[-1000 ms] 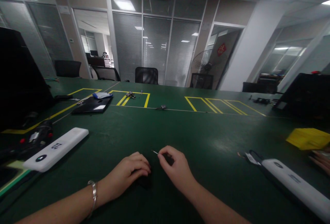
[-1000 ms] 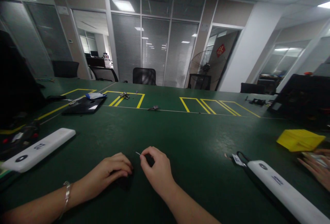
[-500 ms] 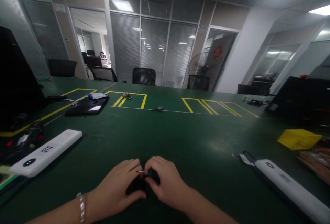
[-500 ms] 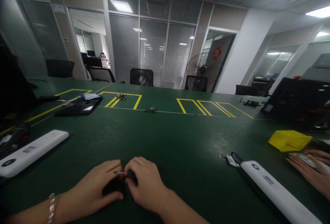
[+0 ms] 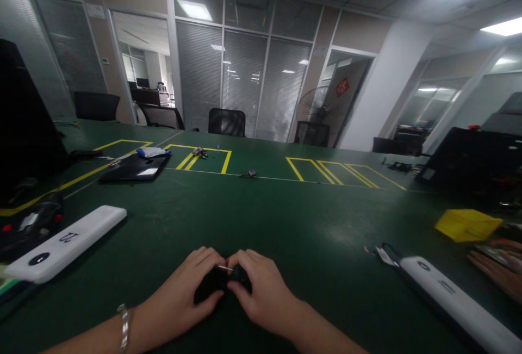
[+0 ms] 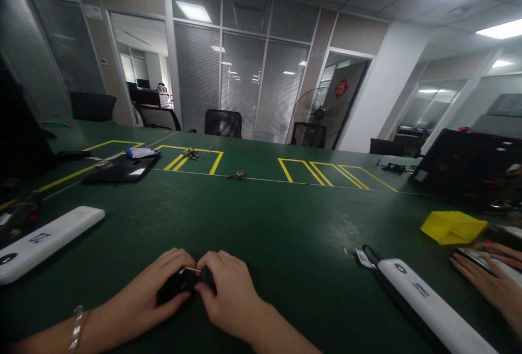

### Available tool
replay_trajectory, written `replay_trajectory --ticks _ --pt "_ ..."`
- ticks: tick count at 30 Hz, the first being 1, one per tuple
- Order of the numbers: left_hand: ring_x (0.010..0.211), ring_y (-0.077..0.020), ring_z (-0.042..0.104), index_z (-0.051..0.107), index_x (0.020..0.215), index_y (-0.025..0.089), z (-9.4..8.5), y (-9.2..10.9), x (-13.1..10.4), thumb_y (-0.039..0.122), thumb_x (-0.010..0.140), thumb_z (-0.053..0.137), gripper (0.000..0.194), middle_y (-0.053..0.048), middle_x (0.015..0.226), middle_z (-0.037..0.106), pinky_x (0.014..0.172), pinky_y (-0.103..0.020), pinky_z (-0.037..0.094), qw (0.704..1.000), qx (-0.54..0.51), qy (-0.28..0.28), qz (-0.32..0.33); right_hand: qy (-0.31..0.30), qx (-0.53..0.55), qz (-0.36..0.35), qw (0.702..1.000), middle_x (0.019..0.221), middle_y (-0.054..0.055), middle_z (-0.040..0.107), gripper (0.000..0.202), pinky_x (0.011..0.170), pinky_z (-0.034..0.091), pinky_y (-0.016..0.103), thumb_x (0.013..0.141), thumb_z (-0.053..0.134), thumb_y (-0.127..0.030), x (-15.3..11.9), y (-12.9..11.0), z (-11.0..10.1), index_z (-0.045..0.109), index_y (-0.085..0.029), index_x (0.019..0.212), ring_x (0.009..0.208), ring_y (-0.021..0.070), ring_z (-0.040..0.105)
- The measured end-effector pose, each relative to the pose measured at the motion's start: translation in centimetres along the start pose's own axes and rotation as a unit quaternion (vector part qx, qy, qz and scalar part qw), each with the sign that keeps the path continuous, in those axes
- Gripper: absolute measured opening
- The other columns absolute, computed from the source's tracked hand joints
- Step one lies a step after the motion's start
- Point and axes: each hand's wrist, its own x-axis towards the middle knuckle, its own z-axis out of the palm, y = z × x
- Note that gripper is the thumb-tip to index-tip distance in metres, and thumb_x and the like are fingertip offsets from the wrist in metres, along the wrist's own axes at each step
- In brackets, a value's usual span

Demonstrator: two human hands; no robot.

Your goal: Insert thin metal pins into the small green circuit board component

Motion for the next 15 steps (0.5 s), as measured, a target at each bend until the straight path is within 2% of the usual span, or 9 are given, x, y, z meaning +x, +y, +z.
replay_trajectory --ticks 4,15 --pt "0.097 -0.0230 0.053 0.054 0.104 0.023 0.29 -0.34 -0.01 0.008 0.078 0.056 0.030 -0.004 0.105 0.058 0.086 -0.037 0.044 1.000 0.010 0.005 0.006 -0.001 -0.004 0.013 1.000 0.097 0.001 0.064 0.029 0.077 0.040 0.029 0.076 0.071 -0.021 0.02 0.00 0.27 0.055 -0.024 0.100 0.088 0.0197 0.057" --pt "0.100 -0.0230 0.055 0.054 0.107 0.024 0.18 -0.10 0.17 0.007 0.077 0.057 0.035 -0.004 0.107 0.058 0.089 -0.038 0.047 0.999 -0.032 0.008 0.008 0.016 -0.006 0.023 1.000 0.094 0.000 0.063 0.030 0.074 0.039 0.029 0.075 0.073 -0.019 0.01 0.00 0.59 0.054 -0.025 0.097 0.087 0.0192 0.057"
